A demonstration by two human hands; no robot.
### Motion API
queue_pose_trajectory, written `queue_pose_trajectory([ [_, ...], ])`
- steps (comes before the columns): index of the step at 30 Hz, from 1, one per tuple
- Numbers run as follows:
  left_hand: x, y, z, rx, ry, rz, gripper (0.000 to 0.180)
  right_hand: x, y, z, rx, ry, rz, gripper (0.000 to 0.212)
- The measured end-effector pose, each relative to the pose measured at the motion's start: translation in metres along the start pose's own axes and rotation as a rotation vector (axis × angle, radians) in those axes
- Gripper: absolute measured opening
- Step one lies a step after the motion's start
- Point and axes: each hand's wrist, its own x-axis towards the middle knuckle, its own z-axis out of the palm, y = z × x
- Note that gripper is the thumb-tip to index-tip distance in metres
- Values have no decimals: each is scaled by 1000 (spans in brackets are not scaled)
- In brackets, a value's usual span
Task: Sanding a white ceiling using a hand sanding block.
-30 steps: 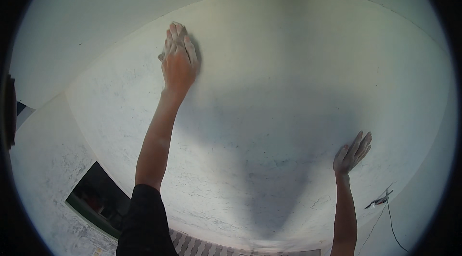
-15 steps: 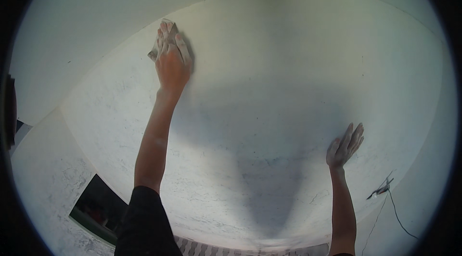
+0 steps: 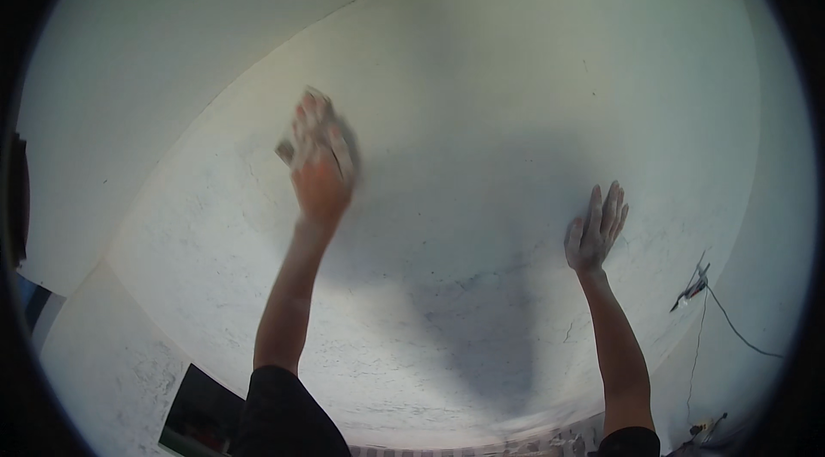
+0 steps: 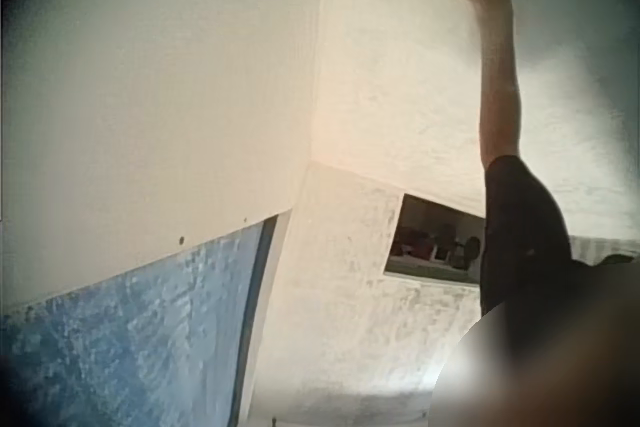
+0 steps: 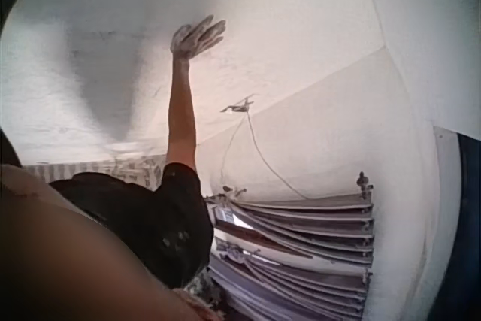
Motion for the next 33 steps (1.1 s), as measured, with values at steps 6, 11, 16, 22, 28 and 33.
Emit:
queue_pose_trajectory([
  [6, 37, -10, 10, -66, 39, 67, 42, -3, 0, 5, 4, -8, -12, 57],
  [11, 34, 14, 15, -125, 86, 11, 42, -2, 1, -1, 12, -1, -9, 56],
  [16, 17, 16, 20, -78, 13, 181, 43, -3, 0, 2, 11, -2, -3, 56],
  [22, 60, 36, 23, -144, 88, 48, 43, -2, 3, 2, 26, 5, -11, 57],
  [28, 0, 54, 22, -273, -67, 188, 42, -4, 5, 3, 14, 5, 7, 57],
  [33, 37, 54, 35, -245, 71, 105, 44, -3, 3, 5, 55, -4, -41, 58],
])
